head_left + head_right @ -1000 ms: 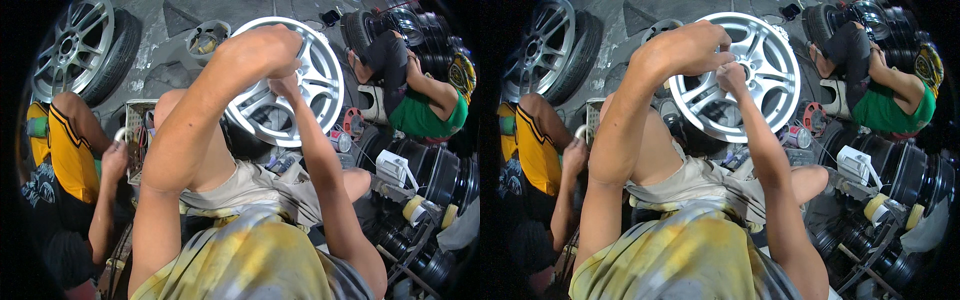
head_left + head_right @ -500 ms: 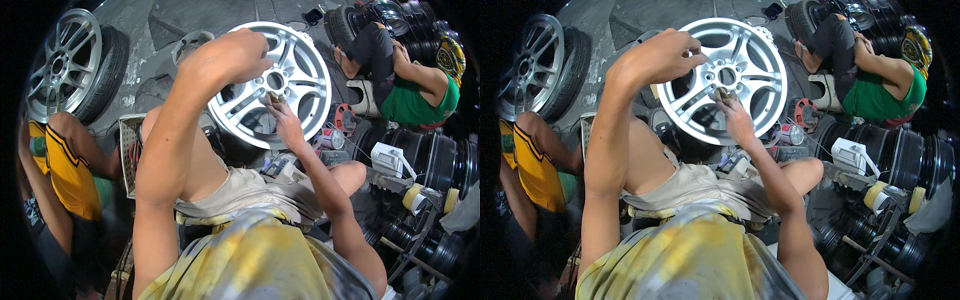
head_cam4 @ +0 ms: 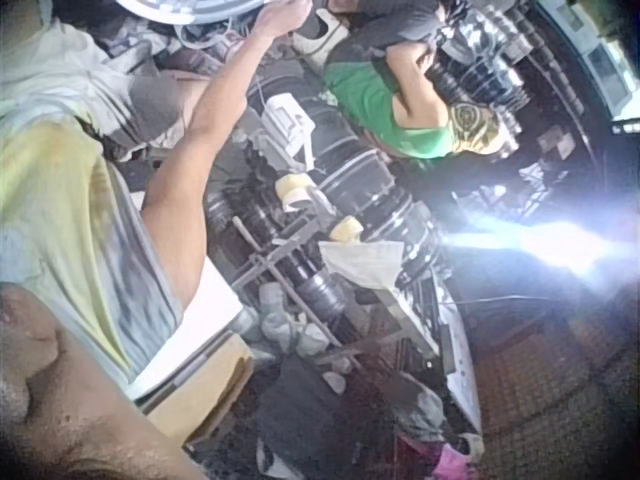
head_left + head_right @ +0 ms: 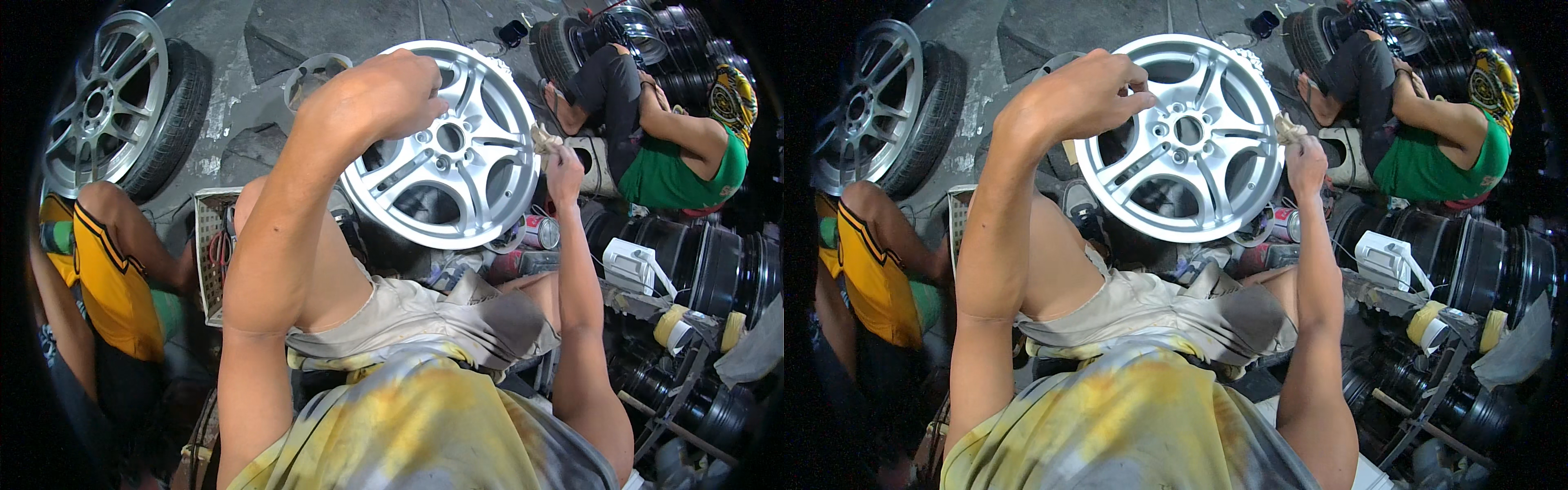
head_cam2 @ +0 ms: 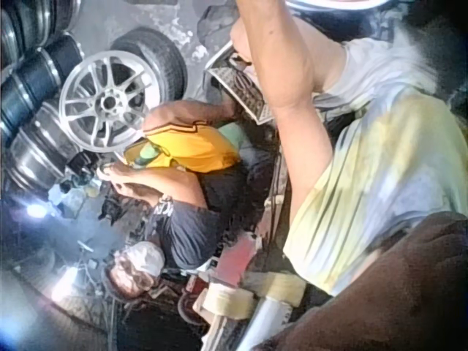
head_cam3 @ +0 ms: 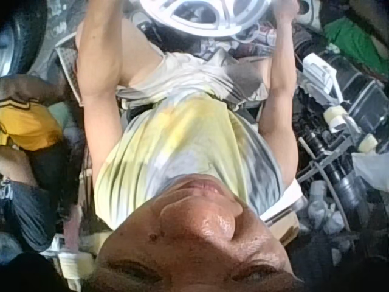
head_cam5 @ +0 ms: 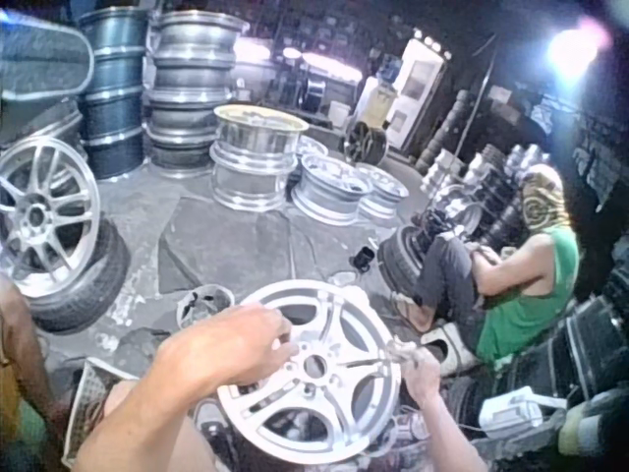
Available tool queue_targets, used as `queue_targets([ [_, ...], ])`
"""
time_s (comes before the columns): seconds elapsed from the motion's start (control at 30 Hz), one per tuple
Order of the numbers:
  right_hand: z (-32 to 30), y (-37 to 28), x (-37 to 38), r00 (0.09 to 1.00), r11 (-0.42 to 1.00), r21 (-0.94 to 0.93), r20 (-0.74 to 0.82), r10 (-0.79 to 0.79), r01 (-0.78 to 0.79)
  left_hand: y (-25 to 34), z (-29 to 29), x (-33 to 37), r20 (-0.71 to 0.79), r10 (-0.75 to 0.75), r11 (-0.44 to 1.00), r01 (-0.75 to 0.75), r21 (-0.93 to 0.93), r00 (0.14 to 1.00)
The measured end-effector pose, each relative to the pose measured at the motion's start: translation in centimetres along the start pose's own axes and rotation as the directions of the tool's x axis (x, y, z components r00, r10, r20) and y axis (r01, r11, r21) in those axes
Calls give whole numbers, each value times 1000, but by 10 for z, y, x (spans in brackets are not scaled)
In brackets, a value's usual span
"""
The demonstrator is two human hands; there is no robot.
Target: The person scrubs a silver car wheel rim with a small brush and a cleaning solution. They work on the spokes and the central hub area, repeatedly dipping the brush into a container of liquid. The person is sitting on the floor in a workshop environment.
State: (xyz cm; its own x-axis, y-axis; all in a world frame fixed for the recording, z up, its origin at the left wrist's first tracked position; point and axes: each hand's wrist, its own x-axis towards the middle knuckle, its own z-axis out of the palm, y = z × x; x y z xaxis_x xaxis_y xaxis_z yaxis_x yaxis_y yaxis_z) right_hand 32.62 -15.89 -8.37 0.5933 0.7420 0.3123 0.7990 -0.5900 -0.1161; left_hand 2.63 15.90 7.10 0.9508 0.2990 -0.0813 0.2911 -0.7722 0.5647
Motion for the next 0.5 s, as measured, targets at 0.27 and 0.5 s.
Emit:
queue_targets([
  [0.27,14,-23,-72,577,826,54,691,-436,561,13,6,7,31,41,996,-43,79,999],
  [0.5,47,-11,-65,727,717,-269,509,-461,643,15,3,2,33,14,1000,-13,-9,999],
])
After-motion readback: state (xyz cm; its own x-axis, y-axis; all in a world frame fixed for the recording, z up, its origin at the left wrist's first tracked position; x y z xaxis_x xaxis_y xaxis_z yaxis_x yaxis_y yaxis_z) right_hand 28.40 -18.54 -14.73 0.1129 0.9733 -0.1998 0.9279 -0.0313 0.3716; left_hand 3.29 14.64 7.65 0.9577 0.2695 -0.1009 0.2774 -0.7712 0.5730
